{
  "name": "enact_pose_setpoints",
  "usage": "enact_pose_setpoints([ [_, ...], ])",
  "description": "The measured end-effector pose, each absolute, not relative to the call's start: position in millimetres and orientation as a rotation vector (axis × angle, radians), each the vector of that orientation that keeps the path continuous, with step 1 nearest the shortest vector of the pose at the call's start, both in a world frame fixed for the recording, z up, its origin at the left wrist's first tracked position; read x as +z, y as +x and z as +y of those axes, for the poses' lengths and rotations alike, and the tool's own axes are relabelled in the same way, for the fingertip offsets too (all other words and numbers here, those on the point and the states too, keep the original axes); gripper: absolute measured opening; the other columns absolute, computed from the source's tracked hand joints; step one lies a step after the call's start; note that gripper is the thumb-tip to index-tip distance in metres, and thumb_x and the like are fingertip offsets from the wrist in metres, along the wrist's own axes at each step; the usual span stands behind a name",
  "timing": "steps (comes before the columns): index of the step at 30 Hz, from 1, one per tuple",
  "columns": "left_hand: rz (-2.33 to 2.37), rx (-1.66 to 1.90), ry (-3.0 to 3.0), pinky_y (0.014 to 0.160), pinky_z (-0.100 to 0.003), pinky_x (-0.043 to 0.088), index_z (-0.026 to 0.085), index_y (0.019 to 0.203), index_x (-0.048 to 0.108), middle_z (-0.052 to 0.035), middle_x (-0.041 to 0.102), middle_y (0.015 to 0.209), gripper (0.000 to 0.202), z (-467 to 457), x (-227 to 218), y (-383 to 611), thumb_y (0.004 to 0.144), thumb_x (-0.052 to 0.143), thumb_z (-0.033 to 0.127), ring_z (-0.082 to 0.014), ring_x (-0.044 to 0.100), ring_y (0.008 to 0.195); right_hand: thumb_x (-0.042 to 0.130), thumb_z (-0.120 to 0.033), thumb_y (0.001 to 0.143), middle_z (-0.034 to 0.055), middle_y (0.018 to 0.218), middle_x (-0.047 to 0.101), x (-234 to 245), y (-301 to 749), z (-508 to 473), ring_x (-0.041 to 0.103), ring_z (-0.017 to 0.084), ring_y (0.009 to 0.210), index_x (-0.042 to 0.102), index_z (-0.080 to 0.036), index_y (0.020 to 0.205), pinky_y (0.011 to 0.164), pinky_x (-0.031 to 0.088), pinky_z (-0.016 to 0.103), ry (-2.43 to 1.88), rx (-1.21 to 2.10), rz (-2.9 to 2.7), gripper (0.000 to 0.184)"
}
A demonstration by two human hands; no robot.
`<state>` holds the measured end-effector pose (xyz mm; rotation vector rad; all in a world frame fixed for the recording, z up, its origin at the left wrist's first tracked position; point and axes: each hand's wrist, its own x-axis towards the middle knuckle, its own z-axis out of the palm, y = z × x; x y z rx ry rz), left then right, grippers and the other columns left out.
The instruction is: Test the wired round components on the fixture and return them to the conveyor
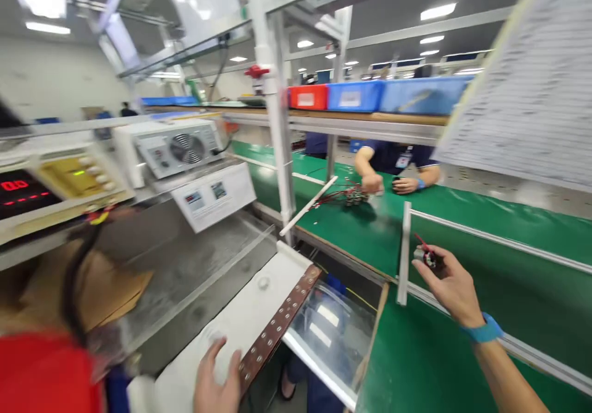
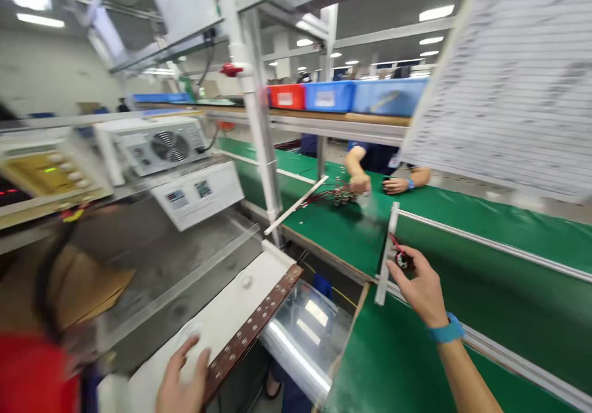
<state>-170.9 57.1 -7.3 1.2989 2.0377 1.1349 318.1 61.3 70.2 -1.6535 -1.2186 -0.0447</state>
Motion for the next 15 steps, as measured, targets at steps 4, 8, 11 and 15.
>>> enact_pose_setpoints([
  [4, 1.996, 1.397, 1.927, 0.116, -0.049, 0.033, 0.020, 0.144, 0.033, -0.0144, 0.038, 0.153, 0.067, 25.8, 42.6, -132.0, 0.087, 0.057, 0.045, -0.0293, 0.034, 0.142, 0.060, -0.035, 0.089, 0.0109, 0.118, 0.065, 111.6, 176.9, 83.9, 0.062, 0.023, 0.105, 0.059, -0.024, 0.122, 0.092, 0.051, 0.035, -1.074, 0.365, -2.048, 0.035],
  [8, 2.293, 1.036, 2.128, 0.114, -0.053, 0.030, 0.016, 0.143, 0.037, -0.0165, 0.053, 0.142, 0.060, 7.9, 68.5, -144.0, 0.089, 0.055, 0.038, -0.0323, 0.042, 0.137, 0.057, -0.026, 0.092, 0.0089, 0.116, 0.066, 95.8, 43.1, 111.0, 0.062, 0.018, 0.105, 0.056, -0.022, 0.124, 0.091, 0.049, 0.029, -0.543, 0.755, -2.463, 0.031],
  [11, 2.434, 0.407, 1.761, 0.090, -0.045, 0.049, 0.017, 0.114, 0.061, -0.0129, 0.075, 0.100, 0.031, -12.0, 67.5, -183.6, 0.095, 0.038, 0.026, -0.0289, 0.070, 0.096, 0.065, -0.031, 0.086, 0.0084, 0.109, 0.068, 50.4, -41.7, 139.6, 0.064, 0.019, 0.098, 0.059, -0.019, 0.117, 0.086, 0.048, 0.029, -0.601, 0.767, -2.614, 0.033],
  [15, 2.417, 0.042, 1.342, 0.066, -0.035, 0.045, 0.022, 0.099, 0.061, -0.0115, 0.076, 0.090, 0.035, -49.8, 47.9, -232.7, 0.096, 0.027, 0.029, -0.0306, 0.072, 0.086, 0.066, -0.046, 0.084, 0.0108, 0.102, 0.070, -7.2, -120.3, 171.3, 0.066, 0.024, 0.094, 0.063, -0.017, 0.103, 0.079, 0.046, 0.029, -0.945, 0.522, -2.855, 0.035],
])
